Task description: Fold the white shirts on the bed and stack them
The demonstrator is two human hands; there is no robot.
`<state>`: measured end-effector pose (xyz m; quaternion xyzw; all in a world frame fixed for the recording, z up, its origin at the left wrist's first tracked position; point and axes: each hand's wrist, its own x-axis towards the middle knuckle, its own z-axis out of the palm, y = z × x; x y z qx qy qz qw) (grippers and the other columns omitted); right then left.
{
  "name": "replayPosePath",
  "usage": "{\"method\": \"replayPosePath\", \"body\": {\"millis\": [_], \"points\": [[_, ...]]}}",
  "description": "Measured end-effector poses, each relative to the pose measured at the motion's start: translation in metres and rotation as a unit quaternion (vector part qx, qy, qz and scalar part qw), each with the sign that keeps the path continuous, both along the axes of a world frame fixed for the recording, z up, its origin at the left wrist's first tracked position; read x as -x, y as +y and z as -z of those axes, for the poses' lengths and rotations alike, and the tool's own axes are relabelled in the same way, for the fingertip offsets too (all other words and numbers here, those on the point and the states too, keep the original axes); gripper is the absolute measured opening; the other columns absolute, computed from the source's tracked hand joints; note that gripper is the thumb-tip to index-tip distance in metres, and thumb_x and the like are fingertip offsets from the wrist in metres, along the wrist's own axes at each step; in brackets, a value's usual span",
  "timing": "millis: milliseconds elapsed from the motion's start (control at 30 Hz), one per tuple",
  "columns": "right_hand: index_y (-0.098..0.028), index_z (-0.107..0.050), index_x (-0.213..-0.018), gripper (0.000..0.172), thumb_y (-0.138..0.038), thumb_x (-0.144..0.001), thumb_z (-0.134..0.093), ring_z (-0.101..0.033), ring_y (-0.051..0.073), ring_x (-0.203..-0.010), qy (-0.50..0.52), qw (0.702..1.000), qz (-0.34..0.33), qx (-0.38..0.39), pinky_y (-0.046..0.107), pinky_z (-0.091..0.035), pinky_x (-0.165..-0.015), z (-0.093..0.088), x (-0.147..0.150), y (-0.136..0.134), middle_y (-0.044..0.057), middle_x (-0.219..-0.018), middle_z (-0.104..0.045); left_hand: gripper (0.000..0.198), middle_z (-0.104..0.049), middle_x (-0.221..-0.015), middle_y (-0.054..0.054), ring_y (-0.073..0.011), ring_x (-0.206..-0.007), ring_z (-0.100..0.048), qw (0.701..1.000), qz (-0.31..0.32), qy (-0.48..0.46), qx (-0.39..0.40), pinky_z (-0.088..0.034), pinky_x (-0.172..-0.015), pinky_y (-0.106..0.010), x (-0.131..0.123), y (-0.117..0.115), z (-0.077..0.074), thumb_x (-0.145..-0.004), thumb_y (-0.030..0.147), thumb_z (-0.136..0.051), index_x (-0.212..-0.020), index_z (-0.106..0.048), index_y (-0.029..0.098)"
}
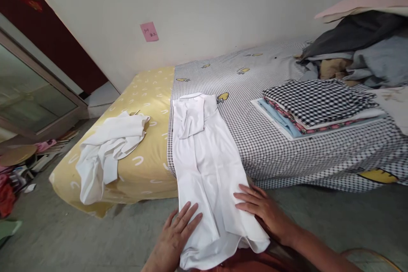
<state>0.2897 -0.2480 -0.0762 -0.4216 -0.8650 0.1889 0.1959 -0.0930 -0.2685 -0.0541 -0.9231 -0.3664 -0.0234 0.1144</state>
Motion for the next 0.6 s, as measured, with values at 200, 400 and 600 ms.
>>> {"method": "replayPosePath", "body": {"millis": [200, 400, 600], "points": [[-0.035, -0.075, -0.12, 0.035, -0.046, -0.103, -0.046, -0.048, 0.027, -0.144, 0.065, 0.997, 0.038, -0.002, 0.053, -0.047, -0.111, 0.018, -0.004, 0.0, 0.003, -0.141, -0.066, 0.085, -0.052, -0.155, 0.001, -0.0166, -0.145, -0.046, 0.998, -0.045, -0.036, 0.027, -0.051, -0.107, -0.029, 0.006, -0.005, 0.002, -0.089, -0.002, -0.045, -0.159, -0.021, 0.039], [-0.034, -0.076, -0.119, 0.038, -0.049, -0.103, -0.045, -0.051, 0.028, -0.141, 0.095, 0.994, 0.04, -0.038, 0.052, -0.051, -0.107, 0.027, -0.005, 0.001, 0.004, -0.139, -0.067, 0.086, -0.054, -0.154, -0.003, -0.016, -0.137, -0.056, 0.994, -0.102, -0.047, 0.0, -0.055, -0.101, -0.03, 0.009, -0.013, 0.013, -0.09, 0.0, -0.043, -0.161, -0.013, 0.039], [-0.037, -0.065, -0.137, 0.04, -0.037, -0.098, -0.054, -0.053, 0.027, -0.138, 0.064, 0.992, 0.075, -0.081, 0.047, -0.052, -0.107, 0.026, -0.005, -0.006, 0.005, -0.153, -0.054, 0.082, -0.042, -0.162, -0.014, -0.0262, -0.154, -0.032, 0.985, -0.125, -0.052, -0.109, -0.029, -0.124, -0.047, -0.008, -0.015, 0.0, -0.092, 0.006, -0.052, -0.161, -0.021, 0.036]]}}
